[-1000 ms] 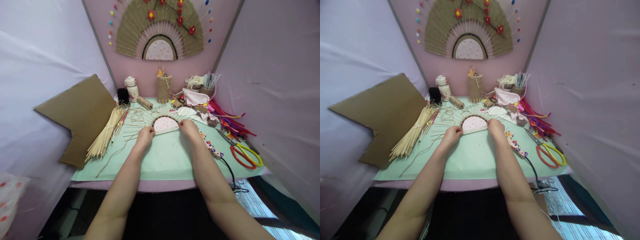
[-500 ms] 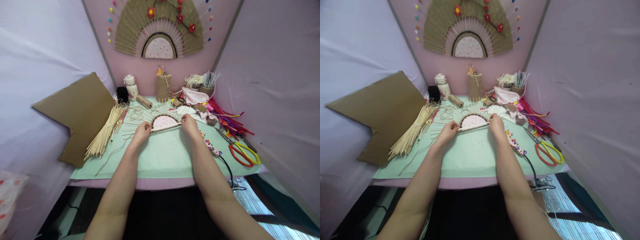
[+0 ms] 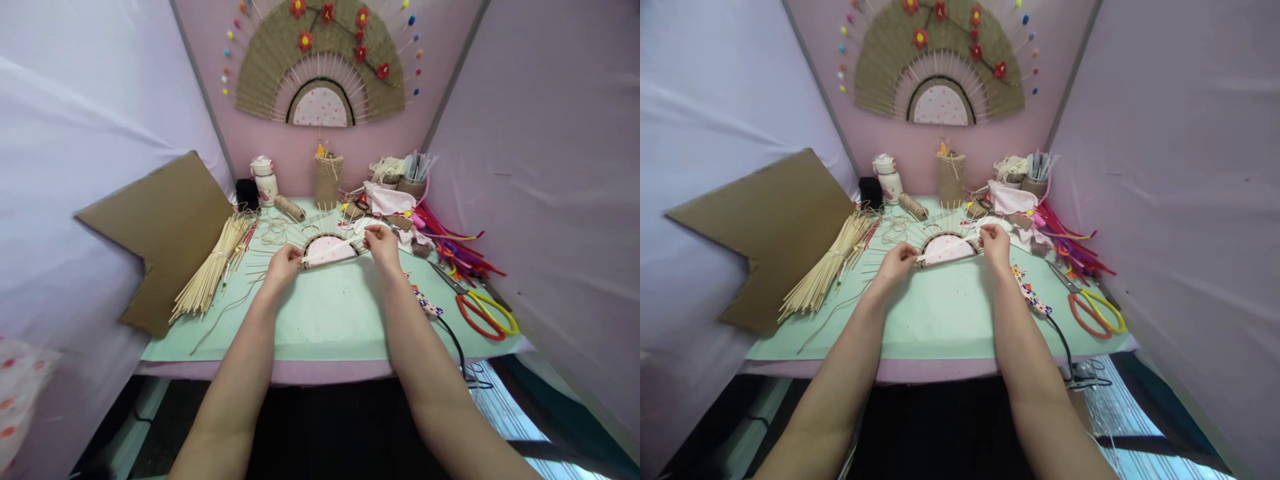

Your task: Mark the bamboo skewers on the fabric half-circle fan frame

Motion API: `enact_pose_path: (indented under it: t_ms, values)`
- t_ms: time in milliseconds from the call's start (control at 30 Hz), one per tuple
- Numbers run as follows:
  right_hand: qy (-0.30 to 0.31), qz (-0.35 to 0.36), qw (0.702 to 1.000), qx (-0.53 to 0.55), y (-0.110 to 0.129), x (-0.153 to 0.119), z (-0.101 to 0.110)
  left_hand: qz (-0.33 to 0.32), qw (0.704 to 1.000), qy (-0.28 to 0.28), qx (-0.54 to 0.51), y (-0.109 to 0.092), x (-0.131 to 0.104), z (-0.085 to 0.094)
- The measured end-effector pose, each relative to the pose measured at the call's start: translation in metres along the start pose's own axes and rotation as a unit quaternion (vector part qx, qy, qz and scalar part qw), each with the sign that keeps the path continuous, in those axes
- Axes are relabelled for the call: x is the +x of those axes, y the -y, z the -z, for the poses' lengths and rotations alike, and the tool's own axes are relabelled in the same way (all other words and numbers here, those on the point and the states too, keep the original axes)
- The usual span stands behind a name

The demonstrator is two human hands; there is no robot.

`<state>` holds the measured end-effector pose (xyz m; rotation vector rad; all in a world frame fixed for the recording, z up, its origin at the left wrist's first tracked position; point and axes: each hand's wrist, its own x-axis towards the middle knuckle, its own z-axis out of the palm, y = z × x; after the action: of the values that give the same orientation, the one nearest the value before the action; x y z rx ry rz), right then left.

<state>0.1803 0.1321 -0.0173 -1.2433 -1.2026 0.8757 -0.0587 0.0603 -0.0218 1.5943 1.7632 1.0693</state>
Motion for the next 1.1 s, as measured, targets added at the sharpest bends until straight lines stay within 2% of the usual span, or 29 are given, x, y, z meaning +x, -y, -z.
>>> enact_pose_path:
  t_ms: [133,267,333,367,467,533,567,633,733,800,867,967,1100]
  values:
    - [0.004,0.037,0.998,0.048,0.004,-0.002,-0.001,-0.008,0.993,0.111,-0.039,-0.004,-0.007,0.008]
    - [-0.013,0.068,0.993,0.094,0.012,-0.006,0.001,-0.022,0.966,0.254,-0.054,-0.009,-0.015,0.020]
    - [0.021,0.078,0.991,0.107,0.020,-0.011,0.000,-0.044,0.950,0.307,-0.043,-0.016,-0.017,0.024]
    - [0.063,0.081,0.989,0.107,0.026,-0.015,-0.001,-0.055,0.951,0.302,-0.041,-0.021,-0.017,0.025]
    - [0.227,0.090,0.967,0.077,0.041,-0.029,-0.010,-0.067,0.975,0.201,-0.073,-0.042,-0.015,0.021]
    - [0.286,0.101,0.951,0.060,0.048,-0.037,-0.018,-0.052,0.975,0.171,-0.129,-0.056,-0.012,0.015]
    - [0.291,0.109,0.949,0.058,0.050,-0.040,-0.023,-0.043,0.972,0.171,-0.155,-0.062,-0.011,0.011]
    - [0.255,0.122,0.957,0.070,0.049,-0.044,-0.032,-0.029,0.971,0.146,-0.186,-0.070,-0.007,0.004]
    - [0.198,0.101,0.971,0.092,0.042,-0.047,-0.041,0.000,0.964,0.031,-0.266,-0.072,-0.001,-0.007]
    - [0.234,0.055,0.967,0.086,0.036,-0.046,-0.043,0.029,0.937,-0.025,-0.346,-0.070,0.002,-0.013]
    - [0.282,0.015,0.958,0.053,0.032,-0.042,-0.042,0.051,0.918,-0.052,-0.390,-0.067,0.006,-0.017]
    - [0.281,-0.002,0.960,0.000,0.033,-0.025,-0.033,0.064,0.917,-0.075,-0.387,-0.060,0.014,-0.019]
    - [0.276,-0.002,0.959,-0.057,0.042,0.011,-0.024,0.068,0.929,-0.091,-0.353,-0.051,0.028,-0.016]
